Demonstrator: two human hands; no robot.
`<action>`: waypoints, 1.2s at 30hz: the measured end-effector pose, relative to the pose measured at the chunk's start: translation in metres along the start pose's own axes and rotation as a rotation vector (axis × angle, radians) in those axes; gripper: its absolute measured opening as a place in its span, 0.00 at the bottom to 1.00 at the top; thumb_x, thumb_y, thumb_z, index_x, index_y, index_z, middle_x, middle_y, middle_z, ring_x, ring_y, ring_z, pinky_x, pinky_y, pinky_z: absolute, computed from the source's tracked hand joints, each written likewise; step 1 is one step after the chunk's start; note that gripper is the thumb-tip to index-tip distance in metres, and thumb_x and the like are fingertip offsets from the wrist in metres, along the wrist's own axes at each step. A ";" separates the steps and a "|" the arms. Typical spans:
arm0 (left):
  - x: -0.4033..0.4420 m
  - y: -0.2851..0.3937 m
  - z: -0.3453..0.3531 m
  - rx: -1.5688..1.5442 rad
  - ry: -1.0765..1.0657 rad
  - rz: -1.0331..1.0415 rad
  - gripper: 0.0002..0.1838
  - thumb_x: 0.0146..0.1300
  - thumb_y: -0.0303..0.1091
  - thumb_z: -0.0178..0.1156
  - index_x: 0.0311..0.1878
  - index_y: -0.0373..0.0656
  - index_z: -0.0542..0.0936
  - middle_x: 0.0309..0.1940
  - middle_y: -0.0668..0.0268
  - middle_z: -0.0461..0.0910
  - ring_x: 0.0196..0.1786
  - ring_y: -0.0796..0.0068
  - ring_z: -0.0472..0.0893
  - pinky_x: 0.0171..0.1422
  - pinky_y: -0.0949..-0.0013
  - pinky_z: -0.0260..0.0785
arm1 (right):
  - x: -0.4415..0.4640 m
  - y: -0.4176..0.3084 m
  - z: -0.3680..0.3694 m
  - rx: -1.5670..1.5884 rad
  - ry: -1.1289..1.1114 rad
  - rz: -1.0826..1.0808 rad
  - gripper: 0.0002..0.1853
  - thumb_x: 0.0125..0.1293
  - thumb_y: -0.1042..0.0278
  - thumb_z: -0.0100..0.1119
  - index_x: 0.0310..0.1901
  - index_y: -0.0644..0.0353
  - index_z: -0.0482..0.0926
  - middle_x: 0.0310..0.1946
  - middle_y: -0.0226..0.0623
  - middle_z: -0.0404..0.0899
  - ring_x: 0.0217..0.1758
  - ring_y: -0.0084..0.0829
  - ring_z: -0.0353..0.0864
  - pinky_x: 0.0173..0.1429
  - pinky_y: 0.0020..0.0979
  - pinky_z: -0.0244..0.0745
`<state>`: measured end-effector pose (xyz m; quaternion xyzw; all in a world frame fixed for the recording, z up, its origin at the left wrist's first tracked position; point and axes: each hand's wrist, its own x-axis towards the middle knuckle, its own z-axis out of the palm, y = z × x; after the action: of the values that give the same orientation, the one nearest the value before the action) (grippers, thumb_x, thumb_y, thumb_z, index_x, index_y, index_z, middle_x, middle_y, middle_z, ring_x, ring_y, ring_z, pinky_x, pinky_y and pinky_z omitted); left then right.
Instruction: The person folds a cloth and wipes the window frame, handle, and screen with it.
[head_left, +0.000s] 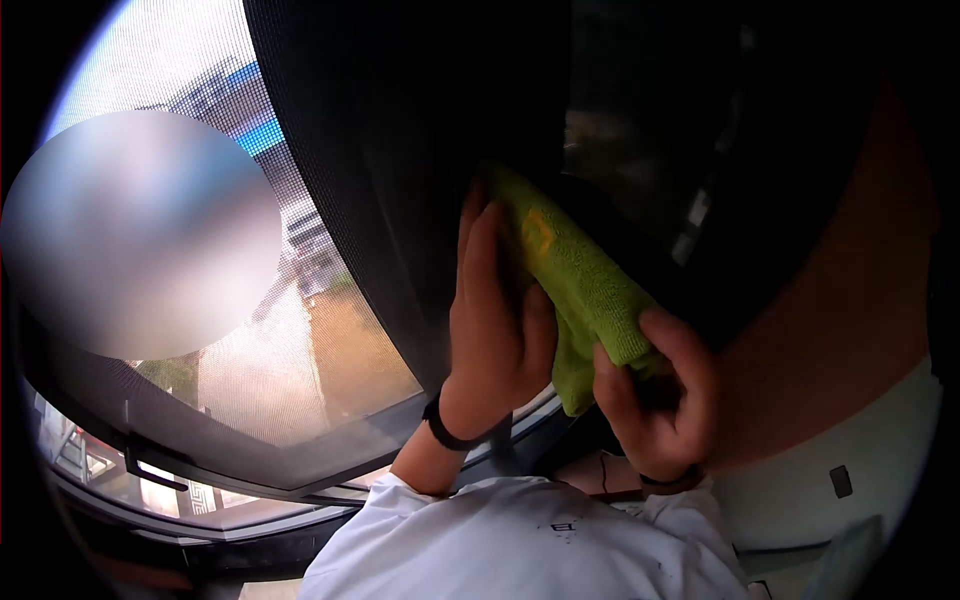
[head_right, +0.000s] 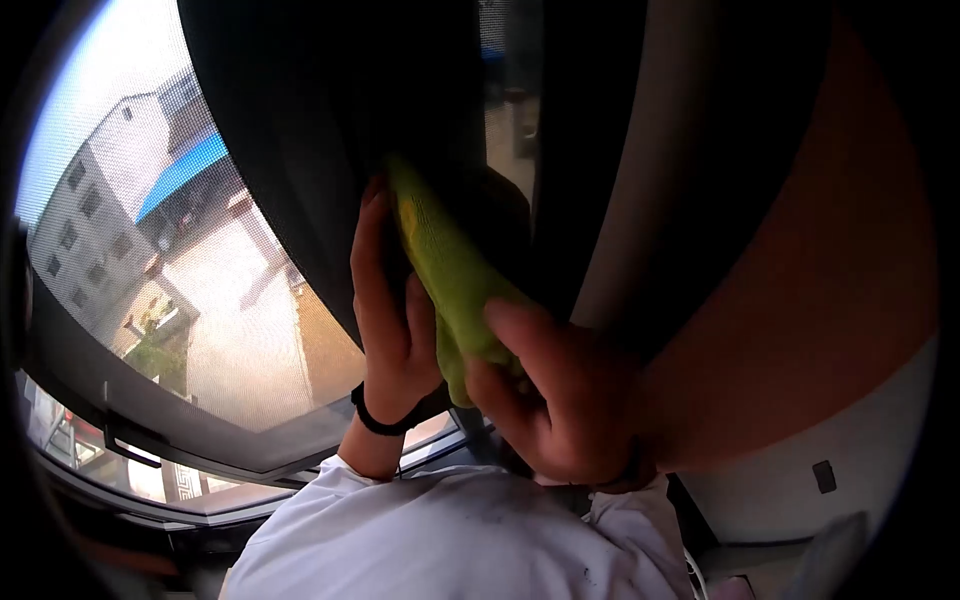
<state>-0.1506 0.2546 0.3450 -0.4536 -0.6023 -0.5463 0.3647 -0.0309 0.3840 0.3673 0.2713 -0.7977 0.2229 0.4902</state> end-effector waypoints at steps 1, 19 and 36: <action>-0.003 -0.002 0.000 -0.006 -0.003 0.000 0.33 0.60 0.23 0.47 0.69 0.26 0.51 0.71 0.33 0.49 0.72 0.33 0.54 0.75 0.48 0.50 | 0.001 0.000 0.001 -0.006 0.018 0.031 0.23 0.59 0.76 0.64 0.54 0.70 0.69 0.35 0.48 0.79 0.32 0.37 0.82 0.37 0.31 0.78; -0.013 -0.006 0.006 -0.031 -0.112 0.035 0.45 0.70 0.55 0.42 0.73 0.27 0.40 0.73 0.30 0.32 0.76 0.32 0.37 0.77 0.43 0.36 | 0.002 0.009 0.006 -0.175 0.222 -0.102 0.17 0.53 0.66 0.69 0.44 0.61 0.79 0.18 0.37 0.77 0.17 0.34 0.78 0.22 0.32 0.72; 0.025 0.002 0.007 0.054 -0.145 0.158 0.43 0.66 0.43 0.48 0.73 0.26 0.40 0.73 0.30 0.33 0.75 0.28 0.38 0.76 0.41 0.36 | 0.014 0.005 0.006 -0.149 0.420 -0.044 0.21 0.53 0.76 0.72 0.47 0.66 0.75 0.31 0.38 0.79 0.24 0.26 0.79 0.26 0.23 0.73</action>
<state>-0.1560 0.2653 0.3683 -0.5281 -0.6040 -0.4650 0.3743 -0.0435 0.3811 0.3774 0.1994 -0.6863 0.2039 0.6691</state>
